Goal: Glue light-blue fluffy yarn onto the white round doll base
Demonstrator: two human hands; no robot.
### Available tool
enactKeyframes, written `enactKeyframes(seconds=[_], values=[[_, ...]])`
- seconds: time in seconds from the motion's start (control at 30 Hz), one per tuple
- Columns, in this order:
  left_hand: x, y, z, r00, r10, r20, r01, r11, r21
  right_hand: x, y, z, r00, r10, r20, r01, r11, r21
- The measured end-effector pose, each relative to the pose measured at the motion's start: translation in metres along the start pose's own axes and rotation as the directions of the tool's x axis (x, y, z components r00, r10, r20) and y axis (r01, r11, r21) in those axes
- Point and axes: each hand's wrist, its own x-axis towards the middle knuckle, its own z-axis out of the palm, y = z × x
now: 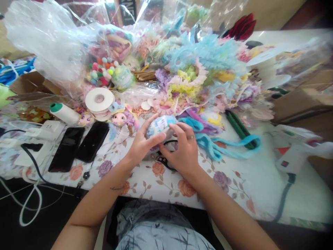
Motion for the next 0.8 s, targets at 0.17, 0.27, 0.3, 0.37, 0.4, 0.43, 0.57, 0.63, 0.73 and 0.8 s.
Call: enactKeyframes(seconds=[0.17, 0.27, 0.3, 0.37, 0.4, 0.43, 0.57, 0.63, 0.73, 0.8], values=[[0.002, 0.012, -0.005, 0.986, -0.089, 0.138, 0.105, 0.988, -0.115, 0.002, 0.004, 0.000, 0.972, -0.237, -0.007, 0.235, 0.969, -0.075], [0.002, 0.014, -0.005, 0.987, -0.091, 0.132, 0.107, 0.987, -0.122, 0.002, 0.002, -0.001, 0.971, -0.238, 0.020, 0.238, 0.971, -0.019], [0.002, 0.013, -0.004, 0.988, -0.099, 0.120, 0.113, 0.986, -0.120, 0.002, 0.001, -0.001, 0.978, -0.207, 0.019, 0.208, 0.978, -0.011], [0.000, 0.009, -0.002, 0.990, -0.111, 0.090, 0.121, 0.986, -0.117, 0.001, -0.002, -0.001, 0.993, -0.121, 0.015, 0.121, 0.993, -0.007], [0.000, 0.006, 0.000, 0.991, -0.108, 0.074, 0.116, 0.987, -0.114, 0.001, -0.003, -0.001, 0.997, -0.075, 0.020, 0.075, 0.997, -0.004], [-0.001, 0.005, 0.001, 0.993, -0.100, 0.063, 0.107, 0.988, -0.111, 0.001, -0.003, -0.001, 0.999, -0.036, 0.027, 0.036, 0.999, 0.000], [-0.002, 0.004, 0.005, 0.994, -0.049, 0.094, 0.058, 0.993, -0.099, 0.000, -0.004, -0.001, 1.000, 0.021, 0.018, -0.021, 1.000, 0.014], [-0.001, 0.006, 0.002, 0.992, -0.044, 0.117, 0.058, 0.991, -0.120, 0.001, -0.003, -0.001, 1.000, 0.001, 0.002, -0.001, 1.000, 0.003], [0.003, 0.009, -0.006, 0.988, -0.065, 0.142, 0.093, 0.975, -0.202, 0.001, -0.002, -0.001, 0.999, -0.050, 0.009, 0.051, 0.998, -0.036], [0.005, 0.010, -0.012, 0.980, -0.103, 0.172, 0.137, 0.970, -0.200, 0.001, -0.002, -0.001, 0.997, -0.076, 0.021, 0.077, 0.996, -0.050]])
